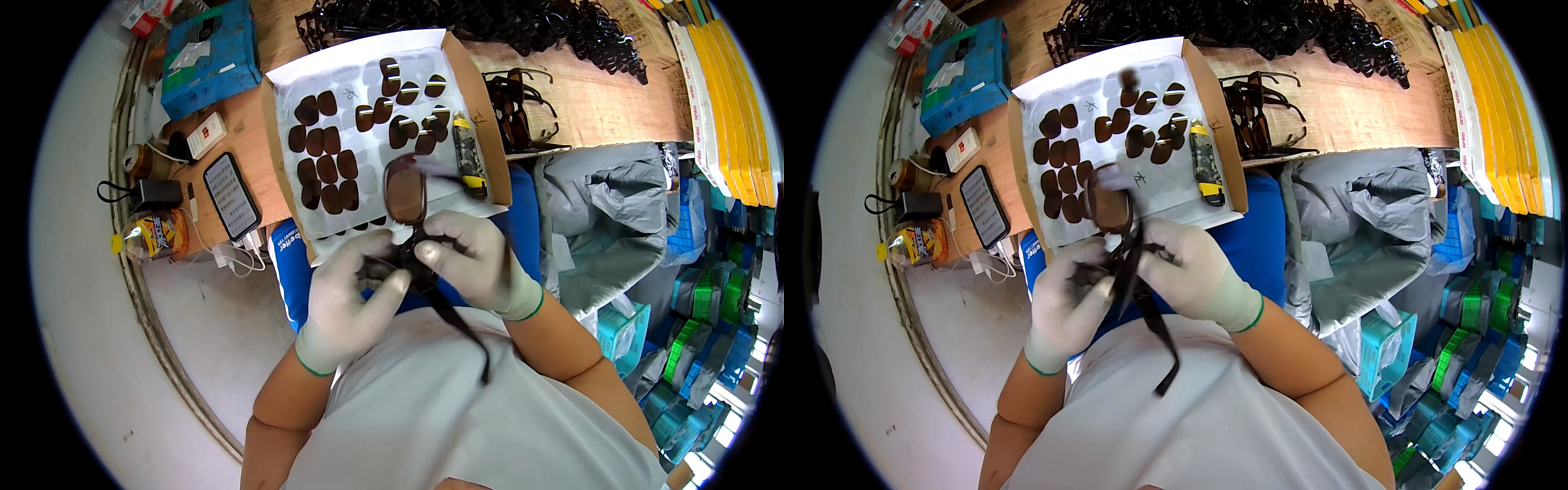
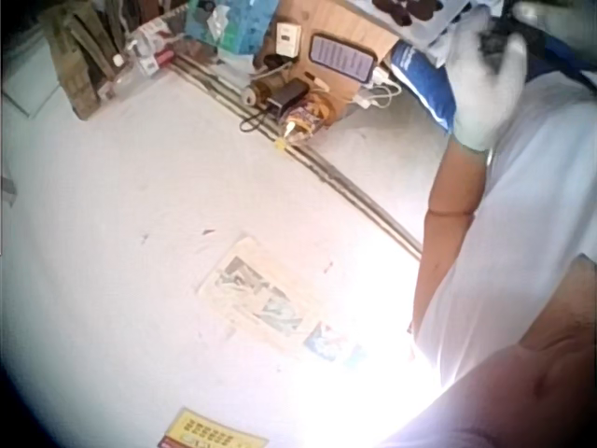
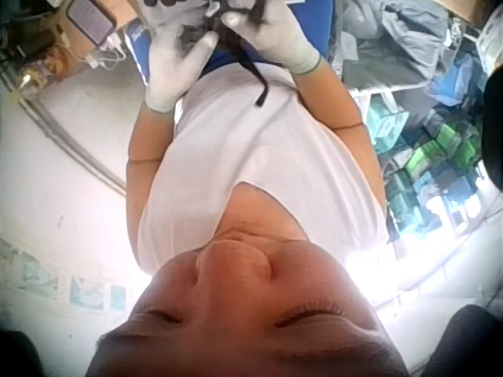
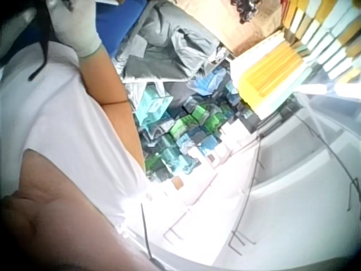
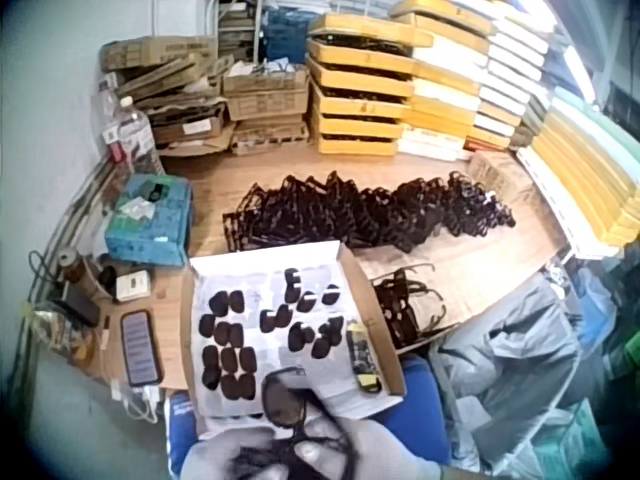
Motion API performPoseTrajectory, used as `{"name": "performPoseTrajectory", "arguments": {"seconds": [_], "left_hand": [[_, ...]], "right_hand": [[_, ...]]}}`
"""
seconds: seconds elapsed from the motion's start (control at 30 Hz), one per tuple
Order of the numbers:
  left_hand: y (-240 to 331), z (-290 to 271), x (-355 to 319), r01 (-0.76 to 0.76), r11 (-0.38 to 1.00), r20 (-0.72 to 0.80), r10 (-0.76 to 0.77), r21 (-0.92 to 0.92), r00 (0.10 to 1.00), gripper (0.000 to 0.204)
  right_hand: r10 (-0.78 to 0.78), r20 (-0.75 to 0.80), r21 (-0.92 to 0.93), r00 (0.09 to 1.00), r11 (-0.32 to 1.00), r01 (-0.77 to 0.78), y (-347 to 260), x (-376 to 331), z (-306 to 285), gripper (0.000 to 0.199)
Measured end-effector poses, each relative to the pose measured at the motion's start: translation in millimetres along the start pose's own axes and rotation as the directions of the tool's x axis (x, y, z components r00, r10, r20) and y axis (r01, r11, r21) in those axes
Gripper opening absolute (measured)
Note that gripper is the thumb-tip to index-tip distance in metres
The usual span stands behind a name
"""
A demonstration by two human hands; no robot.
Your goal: The person assembles sunglasses by inserting lenses into frames. They pick up a frame, insert a lens, and repeat the process with multiple frames and lenses on a workbench.
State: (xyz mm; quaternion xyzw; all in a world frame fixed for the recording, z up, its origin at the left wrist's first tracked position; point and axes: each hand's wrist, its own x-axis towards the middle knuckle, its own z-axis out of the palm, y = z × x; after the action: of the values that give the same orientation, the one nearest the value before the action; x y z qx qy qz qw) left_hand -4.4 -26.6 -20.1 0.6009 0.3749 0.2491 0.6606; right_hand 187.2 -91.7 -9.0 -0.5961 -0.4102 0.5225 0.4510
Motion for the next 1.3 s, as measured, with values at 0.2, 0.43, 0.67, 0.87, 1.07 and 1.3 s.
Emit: {"name": "performPoseTrajectory", "arguments": {"seconds": [0.2,0.43,0.67,0.87,1.07,1.3], "left_hand": [[2.9,-1.3,7.7,-0.196,0.901,0.063,0.186,0.387,0.981,0.016],[5.3,4.7,4.9,-0.233,0.844,0.015,0.258,0.482,0.966,0.011],[5.1,2.6,0.7,-0.263,0.816,0.041,0.282,0.515,0.958,0.011],[4.9,2.0,-2.6,-0.325,0.782,0.058,0.349,0.532,0.935,0.015],[7.6,3.5,-9.8,-0.34,0.752,0.064,0.371,0.565,0.926,0.016],[15.6,-10.8,12.5,-0.447,0.585,0.001,0.607,0.677,0.795,0.028]], "right_hand": [[-0.091,0.086,-0.307,0.992,0.945,0.114,-4.9,-0.9,1.1,0.014],[-0.176,0.167,-0.414,0.97,0.881,0.231,-10.6,-0.3,2.3,0.009],[-0.184,0.244,-0.422,0.952,0.863,0.276,-15.5,2.0,-1.3,0.012],[-0.262,0.214,-0.474,0.941,0.814,0.335,-10.3,-3.0,5.2,0.01],[-0.294,0.189,-0.451,0.937,0.822,0.348,-10.6,-7.5,8.7,0.011],[-0.23,0.095,-0.27,0.969,0.931,0.247,-2.4,5.2,-0.5,0.028]]}}
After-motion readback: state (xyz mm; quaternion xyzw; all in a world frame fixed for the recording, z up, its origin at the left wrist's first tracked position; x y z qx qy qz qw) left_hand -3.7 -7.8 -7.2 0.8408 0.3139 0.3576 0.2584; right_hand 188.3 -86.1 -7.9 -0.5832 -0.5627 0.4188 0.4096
